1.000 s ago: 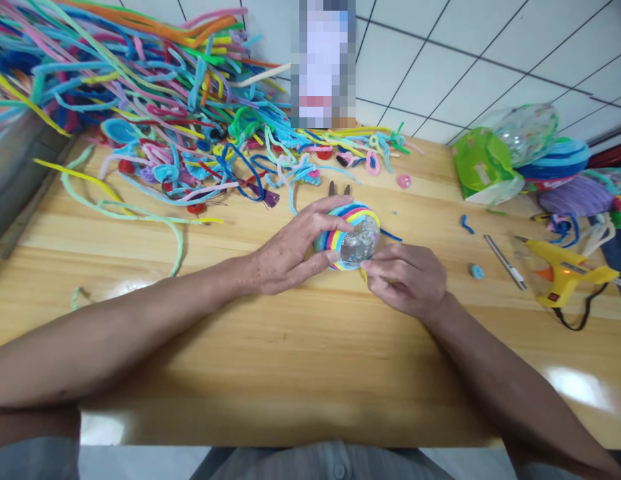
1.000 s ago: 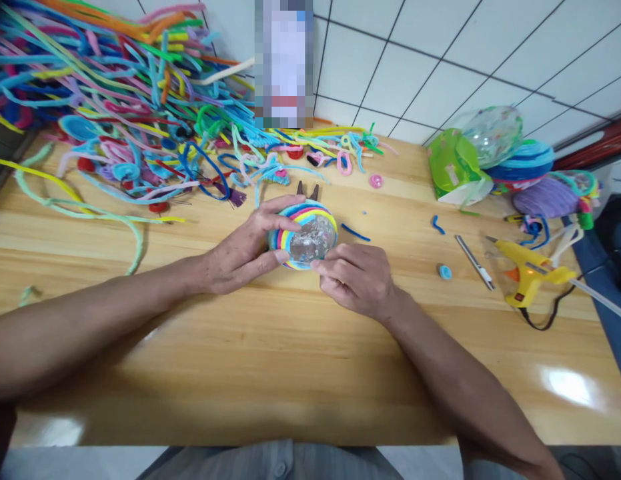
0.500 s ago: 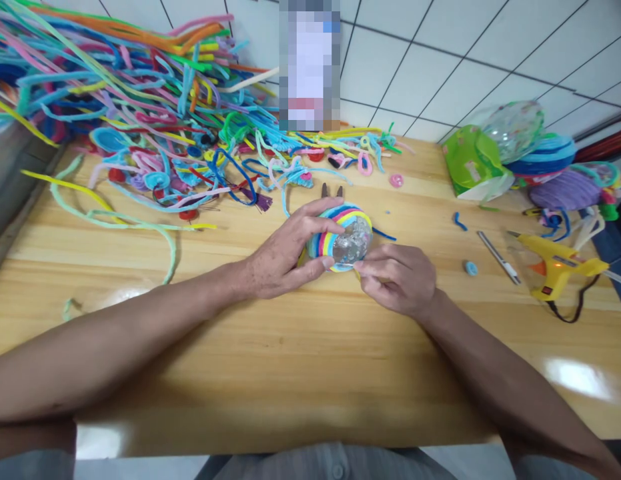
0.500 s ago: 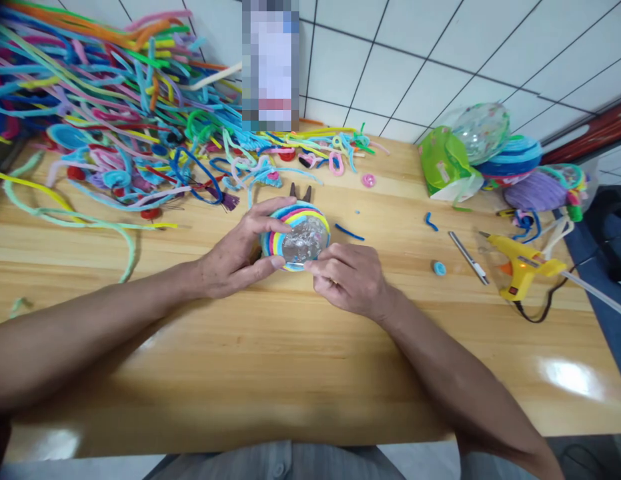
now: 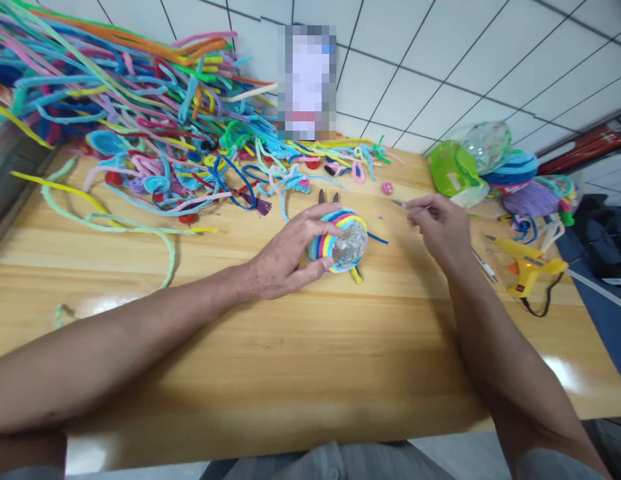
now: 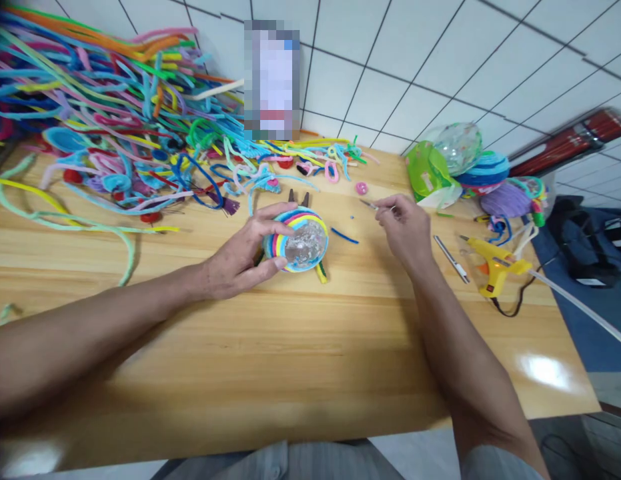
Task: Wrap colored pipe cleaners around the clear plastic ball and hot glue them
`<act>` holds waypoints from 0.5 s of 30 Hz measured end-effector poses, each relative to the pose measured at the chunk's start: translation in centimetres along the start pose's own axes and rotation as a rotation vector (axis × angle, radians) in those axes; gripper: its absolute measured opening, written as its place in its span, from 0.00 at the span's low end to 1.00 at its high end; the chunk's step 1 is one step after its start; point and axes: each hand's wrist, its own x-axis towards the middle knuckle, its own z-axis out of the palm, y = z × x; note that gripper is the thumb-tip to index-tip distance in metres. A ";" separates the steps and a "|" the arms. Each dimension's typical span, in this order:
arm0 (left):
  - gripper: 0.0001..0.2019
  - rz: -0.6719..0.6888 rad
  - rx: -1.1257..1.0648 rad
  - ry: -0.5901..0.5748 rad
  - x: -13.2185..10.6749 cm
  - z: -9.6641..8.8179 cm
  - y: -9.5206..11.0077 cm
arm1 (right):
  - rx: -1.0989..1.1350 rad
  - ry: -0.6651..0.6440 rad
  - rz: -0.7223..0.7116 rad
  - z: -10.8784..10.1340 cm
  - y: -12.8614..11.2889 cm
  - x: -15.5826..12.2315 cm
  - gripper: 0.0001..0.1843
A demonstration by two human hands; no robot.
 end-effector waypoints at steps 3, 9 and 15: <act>0.23 -0.008 0.003 -0.007 0.0 0.0 -0.1 | -0.201 -0.088 -0.031 -0.3 3.0 0.2 0.11; 0.23 0.002 0.002 0.000 0.0 0.0 -0.2 | -0.437 -0.115 -0.225 -4.6 -0.1 -1.7 0.12; 0.25 0.016 0.006 0.004 0.0 0.0 -0.2 | -0.018 -0.072 -0.139 -5.2 -7.7 -3.7 0.18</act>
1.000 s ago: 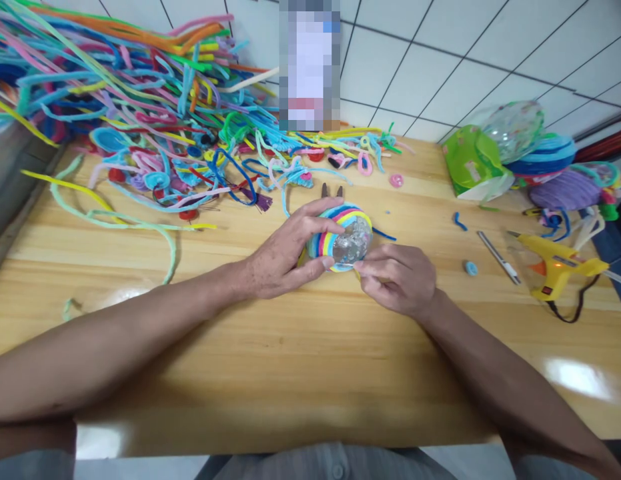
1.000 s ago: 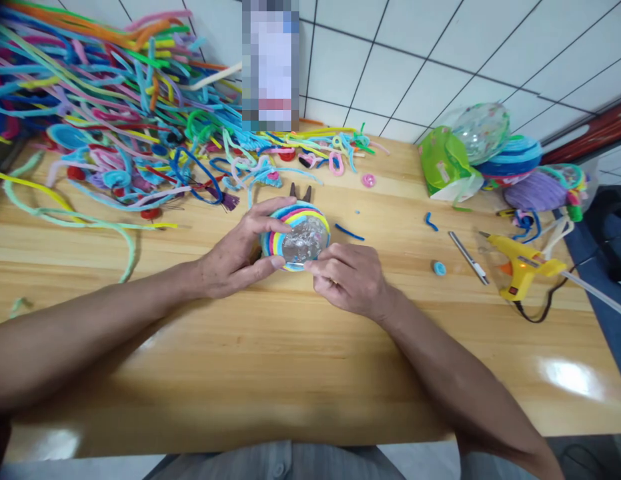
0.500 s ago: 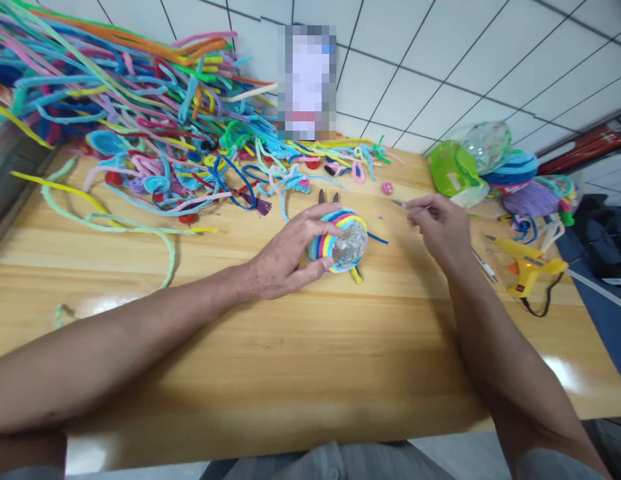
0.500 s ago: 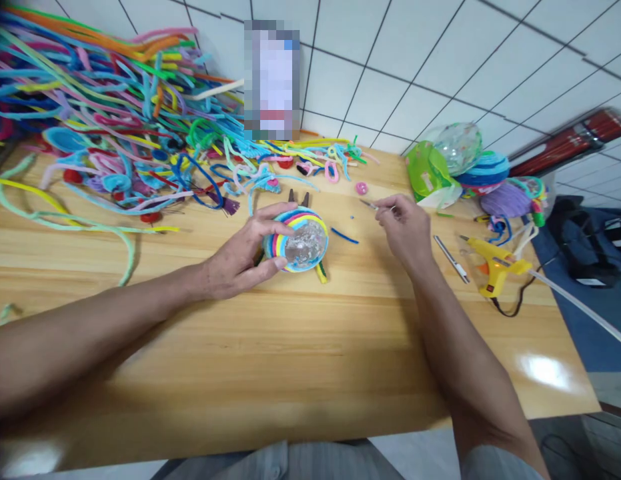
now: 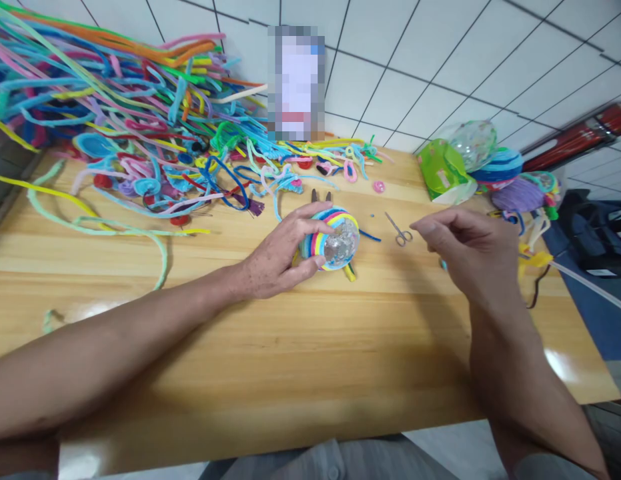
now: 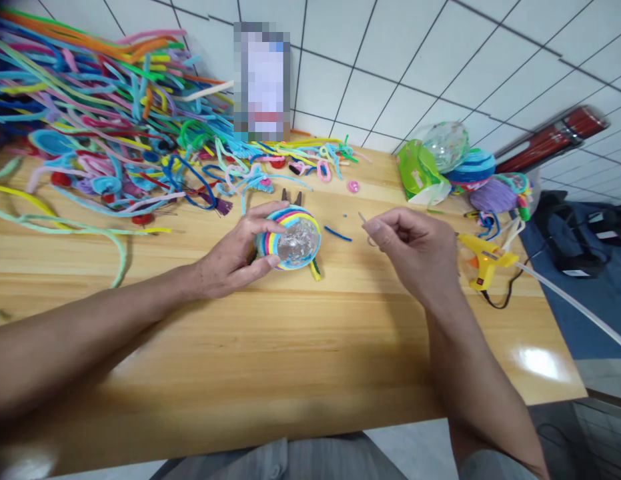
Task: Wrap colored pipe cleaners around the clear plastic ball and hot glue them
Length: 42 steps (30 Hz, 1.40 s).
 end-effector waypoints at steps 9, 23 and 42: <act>0.23 -0.026 0.003 -0.015 0.0 -0.1 0.2 | 0.161 -0.027 -0.159 6.9 -0.4 -0.4 0.14; 0.23 -0.047 -0.023 -0.010 0.0 -0.1 0.4 | 0.036 -0.094 -0.523 9.5 -1.4 -2.1 0.40; 0.24 -0.020 -0.024 -0.010 0.0 -0.1 0.3 | 0.112 -0.098 -0.550 10.1 -1.2 -2.2 0.41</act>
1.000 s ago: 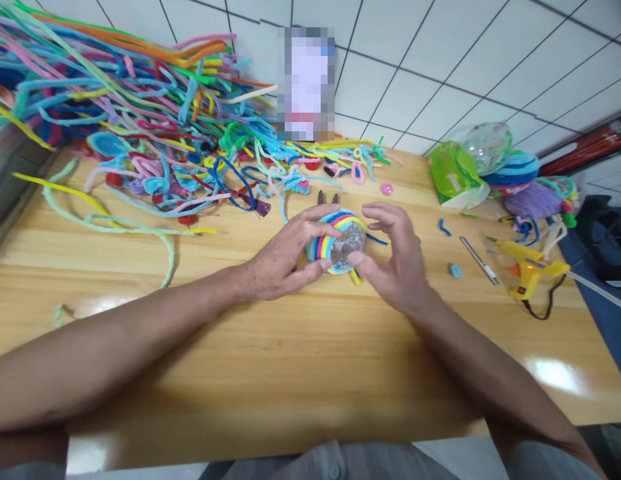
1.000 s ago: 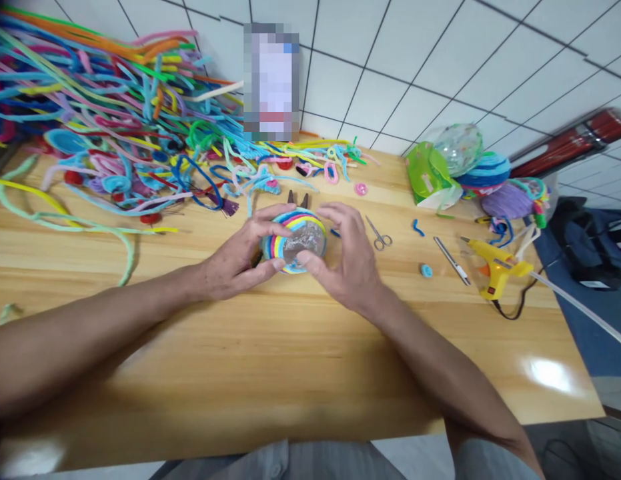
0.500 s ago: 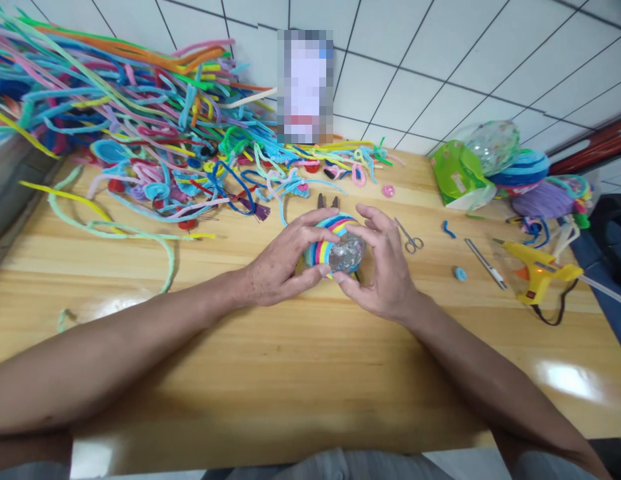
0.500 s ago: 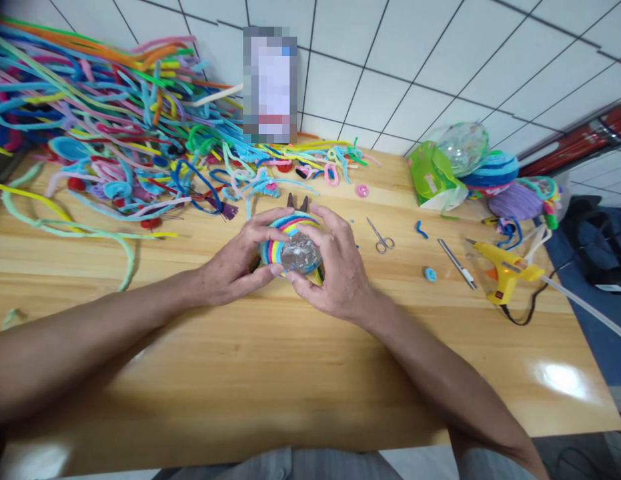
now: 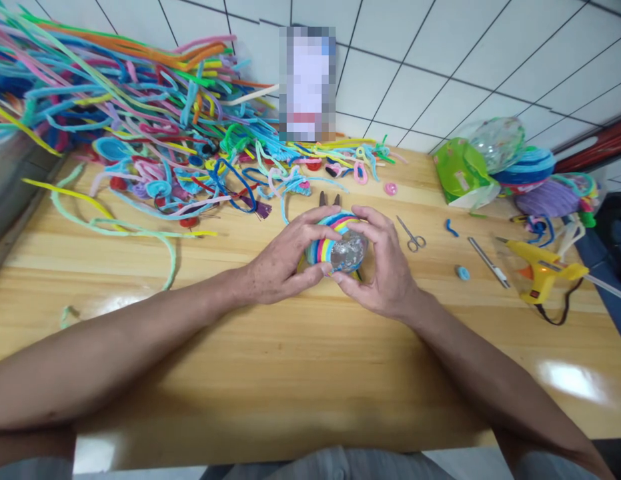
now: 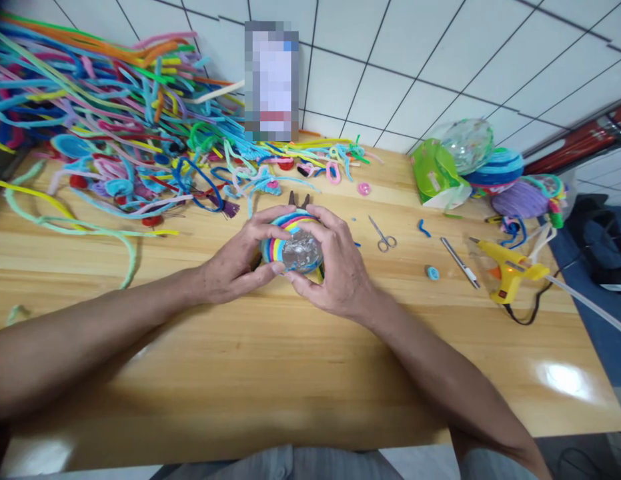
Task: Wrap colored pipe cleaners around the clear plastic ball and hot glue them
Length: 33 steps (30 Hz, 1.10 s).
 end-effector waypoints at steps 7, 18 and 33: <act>0.23 -0.019 0.018 -0.026 0.1 -0.3 0.3 | 0.006 -0.008 -0.007 0.1 0.3 -0.1 0.45; 0.23 -0.016 0.004 -0.009 0.0 -0.1 0.1 | 0.068 -0.014 0.026 0.0 0.5 -0.2 0.46; 0.23 -0.004 0.004 0.001 0.1 0.0 0.0 | 0.051 -0.027 -0.033 0.1 1.0 -0.2 0.46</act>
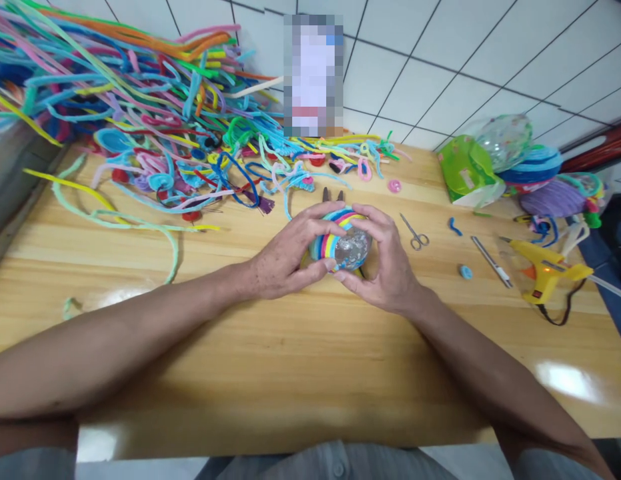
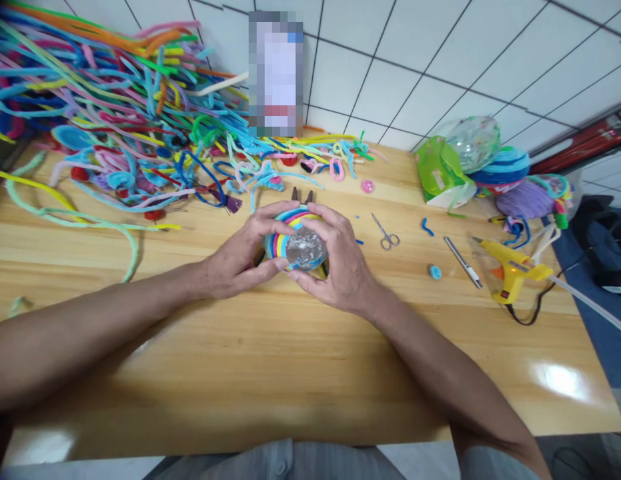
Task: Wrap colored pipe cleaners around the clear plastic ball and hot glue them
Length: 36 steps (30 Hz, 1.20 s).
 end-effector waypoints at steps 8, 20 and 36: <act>0.22 -0.031 -0.014 -0.011 0.3 -0.2 0.0 | -0.032 -0.007 0.019 -0.1 0.4 -0.4 0.47; 0.21 -0.086 -0.022 -0.019 0.6 -0.4 0.2 | 0.062 0.001 0.083 0.2 0.1 -0.6 0.41; 0.19 -0.104 -0.059 -0.050 1.4 -1.1 0.0 | 0.148 0.043 0.141 0.5 1.3 -1.3 0.42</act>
